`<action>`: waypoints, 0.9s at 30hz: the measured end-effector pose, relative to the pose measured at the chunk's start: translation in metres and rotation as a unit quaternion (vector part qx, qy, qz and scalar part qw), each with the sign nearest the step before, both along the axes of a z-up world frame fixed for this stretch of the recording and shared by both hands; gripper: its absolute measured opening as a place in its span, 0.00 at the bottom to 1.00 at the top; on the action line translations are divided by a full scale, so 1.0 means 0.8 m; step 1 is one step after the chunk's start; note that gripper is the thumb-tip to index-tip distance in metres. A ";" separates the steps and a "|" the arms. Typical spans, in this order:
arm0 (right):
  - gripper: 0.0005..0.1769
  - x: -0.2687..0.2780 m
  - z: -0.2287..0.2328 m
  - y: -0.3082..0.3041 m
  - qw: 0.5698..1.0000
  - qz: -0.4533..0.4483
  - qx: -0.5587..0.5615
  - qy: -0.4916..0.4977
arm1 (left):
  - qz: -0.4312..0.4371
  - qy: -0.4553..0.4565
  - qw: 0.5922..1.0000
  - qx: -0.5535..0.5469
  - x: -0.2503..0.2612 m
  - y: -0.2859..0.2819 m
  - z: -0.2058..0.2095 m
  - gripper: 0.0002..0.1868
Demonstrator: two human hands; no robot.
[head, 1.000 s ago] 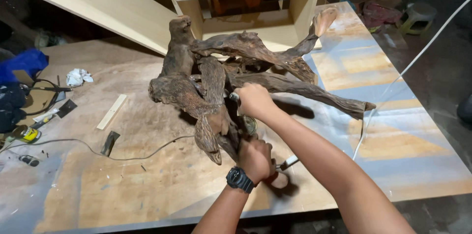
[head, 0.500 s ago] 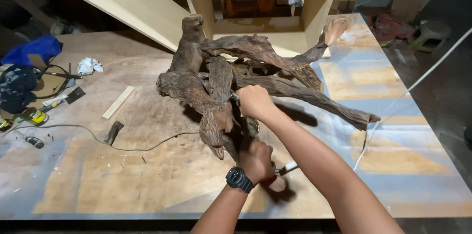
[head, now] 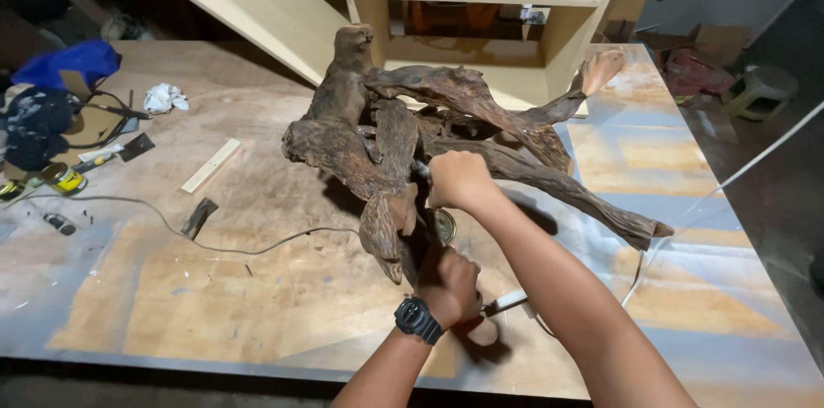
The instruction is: The person sands a piece of driftwood with sandpaper and then applies a finish using a brush.
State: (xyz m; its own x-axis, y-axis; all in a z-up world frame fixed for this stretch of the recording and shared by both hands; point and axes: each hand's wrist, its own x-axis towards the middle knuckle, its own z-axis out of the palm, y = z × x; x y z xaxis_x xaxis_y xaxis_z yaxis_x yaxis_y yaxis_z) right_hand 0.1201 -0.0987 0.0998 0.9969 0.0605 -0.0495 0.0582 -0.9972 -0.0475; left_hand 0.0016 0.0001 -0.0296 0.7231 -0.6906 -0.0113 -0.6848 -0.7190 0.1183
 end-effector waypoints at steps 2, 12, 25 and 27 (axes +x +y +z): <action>0.15 0.005 0.000 -0.001 0.999 0.006 0.034 -0.027 | 0.002 -0.031 0.998 -0.052 0.004 0.001 -0.036 0.15; 0.25 0.034 -0.002 -0.022 0.995 -0.047 0.084 0.019 | -0.042 -0.065 0.997 -0.022 0.000 0.006 0.001 0.18; 0.19 -0.022 0.025 -0.037 0.995 -0.010 0.095 -0.023 | -0.071 -0.096 0.992 -0.043 0.008 0.008 -0.003 0.16; 0.15 -0.025 0.037 -0.046 0.998 -0.047 0.004 -0.044 | -0.052 -0.047 0.997 -0.022 0.014 -0.005 -0.041 0.18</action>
